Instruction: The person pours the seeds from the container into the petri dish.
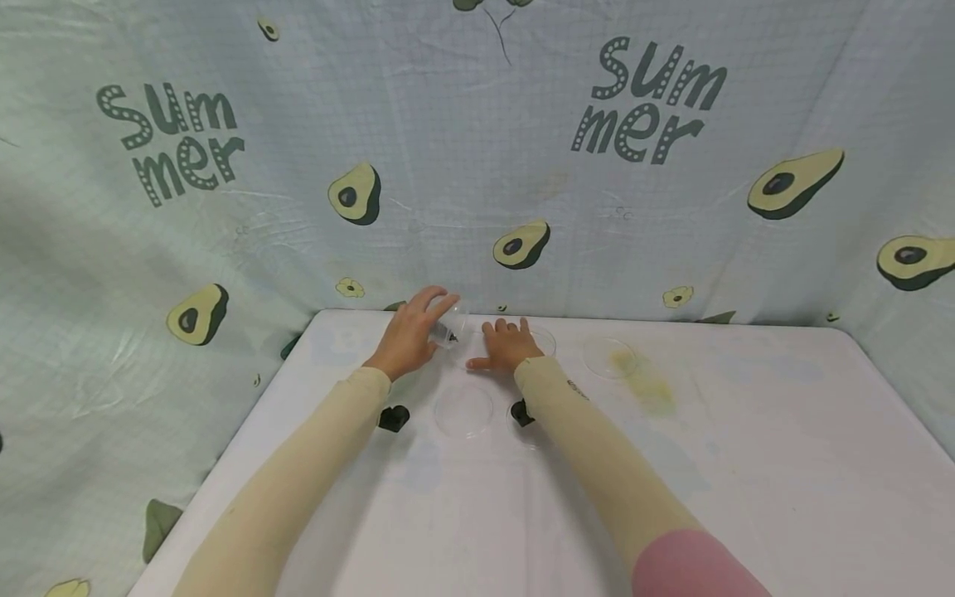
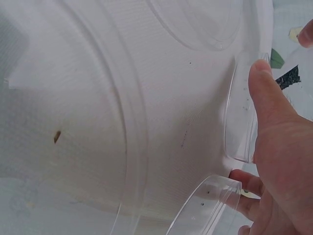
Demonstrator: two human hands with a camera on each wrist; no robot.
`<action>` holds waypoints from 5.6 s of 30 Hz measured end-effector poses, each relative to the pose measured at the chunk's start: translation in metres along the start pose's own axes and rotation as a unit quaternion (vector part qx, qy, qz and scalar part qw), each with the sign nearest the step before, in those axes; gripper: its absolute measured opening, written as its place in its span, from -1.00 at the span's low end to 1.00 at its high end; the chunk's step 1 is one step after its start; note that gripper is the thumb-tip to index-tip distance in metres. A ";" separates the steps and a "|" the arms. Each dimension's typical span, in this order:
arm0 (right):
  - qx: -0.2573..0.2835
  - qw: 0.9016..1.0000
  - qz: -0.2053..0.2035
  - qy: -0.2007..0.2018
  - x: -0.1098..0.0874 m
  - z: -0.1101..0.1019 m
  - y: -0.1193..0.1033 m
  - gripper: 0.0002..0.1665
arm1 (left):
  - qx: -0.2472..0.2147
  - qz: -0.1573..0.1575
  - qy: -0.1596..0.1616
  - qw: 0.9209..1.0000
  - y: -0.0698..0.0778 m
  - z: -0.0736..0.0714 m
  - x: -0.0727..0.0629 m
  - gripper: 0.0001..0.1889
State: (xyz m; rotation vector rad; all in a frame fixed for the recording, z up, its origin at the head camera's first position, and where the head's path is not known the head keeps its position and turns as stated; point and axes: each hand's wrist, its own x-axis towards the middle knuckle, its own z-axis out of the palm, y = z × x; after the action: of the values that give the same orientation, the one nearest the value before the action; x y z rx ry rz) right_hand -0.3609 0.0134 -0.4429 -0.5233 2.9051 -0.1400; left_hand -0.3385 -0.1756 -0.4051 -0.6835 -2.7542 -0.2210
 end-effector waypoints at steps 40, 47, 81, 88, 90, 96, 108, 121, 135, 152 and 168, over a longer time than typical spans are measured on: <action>0.000 1.000 -0.008 0.000 -0.006 -0.007 -0.002 0.00 | 0.060 0.060 0.009 0.996 0.008 -0.008 0.007 -0.15; 0.000 1.000 -0.013 0.008 -0.006 -0.007 0.001 -0.02 | 0.043 0.054 0.015 0.998 0.007 -0.008 0.007 -0.16; 0.064 0.995 -0.040 0.070 -0.014 -0.002 0.013 0.01 | -0.175 -0.187 0.017 0.967 -0.025 -0.003 -0.032 0.01; 0.082 0.994 -0.037 0.067 -0.031 -0.005 0.022 0.04 | -0.210 -0.221 -0.006 0.952 -0.025 -0.002 -0.041 0.03; 0.086 0.993 -0.038 0.071 -0.035 -0.008 0.024 0.04 | -0.215 -0.231 -0.012 0.949 -0.025 -0.002 -0.042 0.04; 0.086 0.991 -0.050 0.085 -0.043 -0.014 0.027 0.03 | -0.229 -0.257 -0.024 0.939 -0.025 -0.005 -0.048 0.03; 0.087 0.991 -0.052 0.086 -0.056 -0.015 0.034 0.01 | -0.269 -0.277 -0.024 0.922 -0.033 -0.002 -0.061 0.05; 0.108 0.990 -0.053 0.080 -0.076 -0.016 0.040 0.00 | -0.280 -0.282 -0.052 0.916 -0.036 -0.002 -0.076 0.06; 0.107 0.989 -0.048 0.094 -0.088 -0.013 0.053 -0.02 | -0.201 -0.245 -0.053 0.947 -0.024 -0.011 -0.088 0.12; 0.091 0.990 -0.043 0.100 -0.100 -0.010 0.064 -0.01 | -0.191 -0.218 -0.039 0.956 -0.005 -0.022 -0.094 0.06; 0.085 0.991 -0.033 0.099 -0.095 -0.011 0.066 0.00 | -0.192 -0.179 -0.039 0.964 0.004 -0.022 -0.083 0.04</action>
State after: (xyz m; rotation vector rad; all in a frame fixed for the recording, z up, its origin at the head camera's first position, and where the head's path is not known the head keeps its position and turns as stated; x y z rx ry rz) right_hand -0.2984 0.1095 -0.4246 -0.6072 3.0284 -0.4695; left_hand -0.2612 -0.2131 -0.4099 -0.2705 -2.9205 -0.8394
